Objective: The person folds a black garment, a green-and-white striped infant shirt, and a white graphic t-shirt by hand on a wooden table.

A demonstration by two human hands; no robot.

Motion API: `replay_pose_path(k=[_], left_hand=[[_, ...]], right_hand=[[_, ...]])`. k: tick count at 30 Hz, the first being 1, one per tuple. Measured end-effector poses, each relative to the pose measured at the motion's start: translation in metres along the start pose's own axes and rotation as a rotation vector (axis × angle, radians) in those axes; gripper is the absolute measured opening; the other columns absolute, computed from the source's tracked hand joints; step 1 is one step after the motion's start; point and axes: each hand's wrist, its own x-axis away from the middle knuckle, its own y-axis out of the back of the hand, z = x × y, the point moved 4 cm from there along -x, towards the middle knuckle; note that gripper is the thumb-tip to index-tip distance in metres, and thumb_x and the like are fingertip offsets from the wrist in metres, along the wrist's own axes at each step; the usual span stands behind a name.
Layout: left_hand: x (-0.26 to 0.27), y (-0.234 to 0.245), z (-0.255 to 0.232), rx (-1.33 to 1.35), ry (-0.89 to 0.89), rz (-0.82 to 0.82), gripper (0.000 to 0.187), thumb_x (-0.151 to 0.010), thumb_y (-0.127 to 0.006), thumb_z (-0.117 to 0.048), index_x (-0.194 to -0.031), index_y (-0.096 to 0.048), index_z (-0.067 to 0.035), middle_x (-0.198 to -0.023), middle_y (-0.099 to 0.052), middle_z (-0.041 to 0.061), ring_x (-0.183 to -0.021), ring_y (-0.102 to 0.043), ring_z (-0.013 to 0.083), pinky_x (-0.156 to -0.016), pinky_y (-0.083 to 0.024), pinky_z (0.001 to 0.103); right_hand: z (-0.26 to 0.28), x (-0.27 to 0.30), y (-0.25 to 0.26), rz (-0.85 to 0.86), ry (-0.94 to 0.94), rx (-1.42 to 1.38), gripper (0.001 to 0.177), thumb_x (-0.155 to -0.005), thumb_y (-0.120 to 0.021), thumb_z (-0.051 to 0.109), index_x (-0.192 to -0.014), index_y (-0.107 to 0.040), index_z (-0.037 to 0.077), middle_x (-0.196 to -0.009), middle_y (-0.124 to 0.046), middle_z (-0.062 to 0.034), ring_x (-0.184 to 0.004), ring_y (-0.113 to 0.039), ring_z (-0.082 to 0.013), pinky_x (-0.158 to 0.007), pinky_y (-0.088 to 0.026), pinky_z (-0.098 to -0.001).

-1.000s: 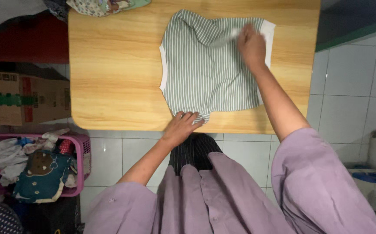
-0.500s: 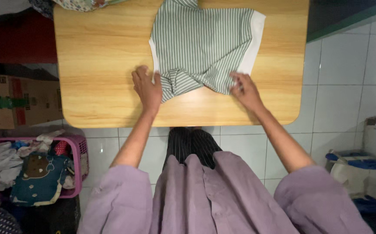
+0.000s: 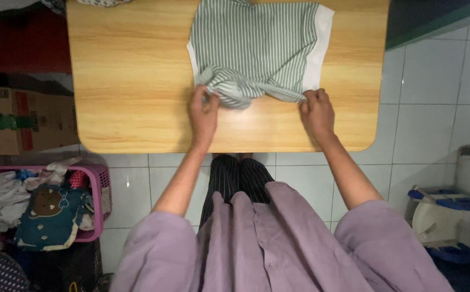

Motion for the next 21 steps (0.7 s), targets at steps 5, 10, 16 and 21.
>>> replay_pose_path(k=[5,10,16,21], left_hand=[[-0.011,0.049,-0.094,-0.422,-0.182,0.282,0.026,-0.089,-0.068,-0.014,-0.113,-0.065,-0.005,-0.1,-0.07,0.017,-0.096,-0.069,0.0349,-0.086,-0.054,0.045],[0.029,0.043,-0.076,-0.97,0.219,1.159,0.052,-0.082,-0.075,-0.033,-0.129,-0.066,-0.016,-0.12,-0.072,0.021,-0.112,-0.069,0.0359,-0.1,-0.052,0.041],[0.015,-0.007,-0.017,-0.711,-0.195,0.616,0.039,-0.087,-0.067,-0.017,-0.124,-0.068,-0.006,-0.12,-0.067,0.019,-0.11,-0.064,0.0393,-0.096,-0.05,0.049],[0.016,-0.035,0.025,-0.859,-0.389,0.471,0.036,-0.081,-0.071,-0.015,-0.116,-0.069,-0.007,-0.117,-0.064,0.017,-0.115,-0.058,0.0345,-0.095,-0.041,0.053]], right_hand=[[-0.01,-0.004,0.014,-0.044,0.131,0.112,0.027,-0.088,-0.069,0.006,-0.115,-0.071,0.009,-0.102,-0.063,-0.0136,-0.101,-0.06,-0.0312,-0.085,-0.049,-0.0474],[-0.005,0.017,0.04,0.05,0.243,0.266,0.038,-0.074,-0.071,0.003,-0.11,-0.075,0.014,-0.097,-0.06,-0.0123,-0.097,-0.057,-0.0318,-0.086,-0.042,-0.0448],[-0.008,0.032,0.043,0.092,0.222,0.358,0.039,-0.073,-0.071,0.001,-0.11,-0.075,0.014,-0.114,-0.061,-0.0133,-0.112,-0.058,-0.0341,-0.097,-0.042,-0.0482],[-0.013,0.017,0.022,0.008,0.087,-0.01,0.05,-0.091,-0.06,-0.001,-0.14,-0.063,0.004,-0.148,-0.054,-0.0245,-0.13,-0.053,-0.041,-0.106,-0.046,-0.0476]])
